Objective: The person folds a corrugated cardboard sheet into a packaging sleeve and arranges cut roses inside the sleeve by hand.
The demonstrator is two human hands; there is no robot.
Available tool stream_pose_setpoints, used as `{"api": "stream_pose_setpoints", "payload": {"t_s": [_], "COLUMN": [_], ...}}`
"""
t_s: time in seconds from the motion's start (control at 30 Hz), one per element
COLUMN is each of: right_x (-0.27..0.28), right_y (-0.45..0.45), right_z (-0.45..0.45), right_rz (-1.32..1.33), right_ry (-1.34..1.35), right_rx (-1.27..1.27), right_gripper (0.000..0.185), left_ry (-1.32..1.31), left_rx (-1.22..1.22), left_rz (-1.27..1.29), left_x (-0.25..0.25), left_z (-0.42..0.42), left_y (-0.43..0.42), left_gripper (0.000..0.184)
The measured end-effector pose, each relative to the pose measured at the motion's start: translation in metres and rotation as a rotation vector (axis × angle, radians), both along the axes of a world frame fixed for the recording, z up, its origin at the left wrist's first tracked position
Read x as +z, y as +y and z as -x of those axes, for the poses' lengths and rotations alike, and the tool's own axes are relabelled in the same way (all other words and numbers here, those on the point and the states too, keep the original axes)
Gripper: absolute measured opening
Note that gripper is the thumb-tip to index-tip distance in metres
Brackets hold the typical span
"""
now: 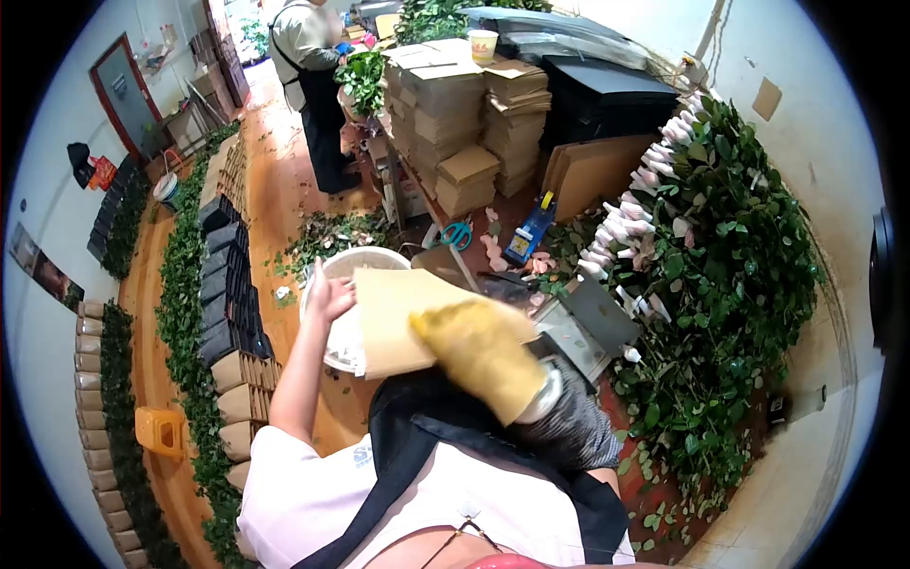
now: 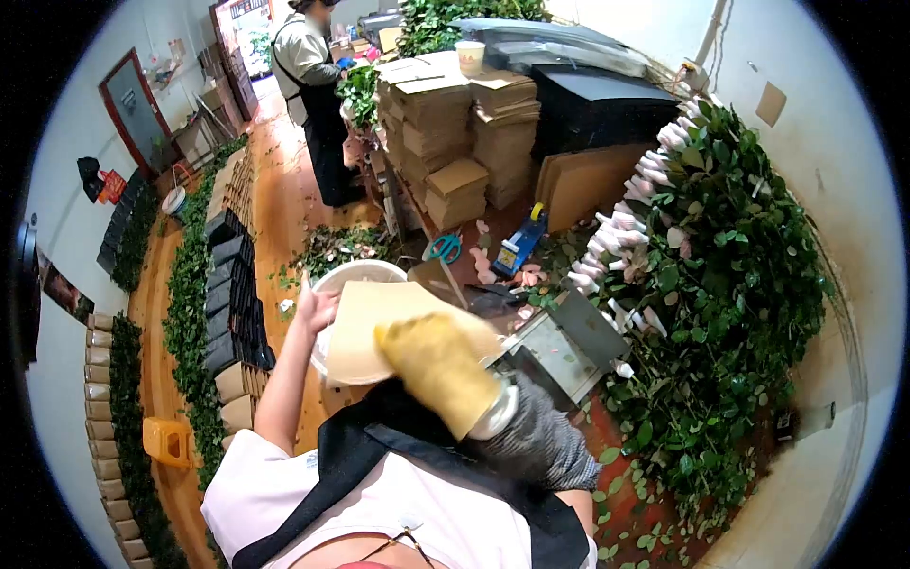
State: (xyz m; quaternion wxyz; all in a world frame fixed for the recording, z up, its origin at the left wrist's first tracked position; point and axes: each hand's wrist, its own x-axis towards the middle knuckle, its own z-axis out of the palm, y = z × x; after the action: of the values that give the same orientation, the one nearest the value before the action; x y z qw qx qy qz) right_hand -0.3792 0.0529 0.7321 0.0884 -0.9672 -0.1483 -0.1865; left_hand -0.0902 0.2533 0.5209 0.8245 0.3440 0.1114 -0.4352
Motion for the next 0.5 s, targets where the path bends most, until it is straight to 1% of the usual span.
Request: {"api": "stream_pose_setpoints", "payload": {"t_s": [0.03,0.07,0.13,0.17,0.2,0.23,0.27,0.33,0.37,0.4,0.43,0.47,0.5], "right_x": [-0.01,-0.017,-0.006,-0.001,0.003,0.013,0.022,0.008,0.038,0.029,0.041,0.057,0.067], "right_y": [0.008,0.011,-0.005,-0.02,-0.038,-0.059,-0.08,-0.112,-0.118,-0.125,-0.141,-0.15,-0.16], "right_z": [0.003,0.007,0.019,0.029,0.033,0.04,0.047,0.067,0.075,0.076,0.082,0.094,0.103], "right_rz": [-0.008,-0.015,-0.295,-0.427,-0.479,-0.537,-0.59,-0.696,-0.867,-0.997,-0.883,-0.726,-0.744], "right_ry": [0.115,0.231,0.297,0.253,0.333,0.364,0.397,0.212,0.219,-0.036,-0.148,-0.152,-0.178], "right_rx": [0.101,0.204,0.389,0.402,0.369,0.327,0.278,0.069,0.052,0.091,0.094,-0.035,-0.09], "right_gripper": [0.018,0.017,0.018,0.024,0.031,0.032,0.033,0.032,0.03,0.031,0.036,0.037,0.034], "left_ry": [0.063,-0.057,-0.304,-0.436,-0.554,-0.706,-0.856,-1.215,-1.479,-1.714,-1.952,-2.158,-2.232], "left_rx": [0.033,-0.037,-0.134,-0.174,-0.227,-0.256,-0.287,-0.487,-0.585,-0.722,-0.822,-0.933,-1.006], "left_rz": [-0.05,-0.176,-0.437,-0.572,-0.713,-0.704,-0.683,-0.837,-0.842,-0.802,-0.73,-0.602,-0.473], "left_x": [0.009,0.008,0.009,0.019,0.028,0.076,0.148,0.248,0.278,0.304,0.33,0.35,0.366], "left_z": [-0.01,-0.02,-0.04,-0.055,-0.064,-0.045,-0.007,0.047,0.069,0.09,0.111,0.133,0.148], "left_y": [0.004,0.014,0.048,0.06,0.063,0.052,0.03,-0.007,-0.027,-0.048,-0.069,-0.09,-0.114], "left_gripper": [0.066,0.063,0.059,0.058,0.059,0.063,0.071,0.069,0.07,0.071,0.072,0.073,0.074]}}
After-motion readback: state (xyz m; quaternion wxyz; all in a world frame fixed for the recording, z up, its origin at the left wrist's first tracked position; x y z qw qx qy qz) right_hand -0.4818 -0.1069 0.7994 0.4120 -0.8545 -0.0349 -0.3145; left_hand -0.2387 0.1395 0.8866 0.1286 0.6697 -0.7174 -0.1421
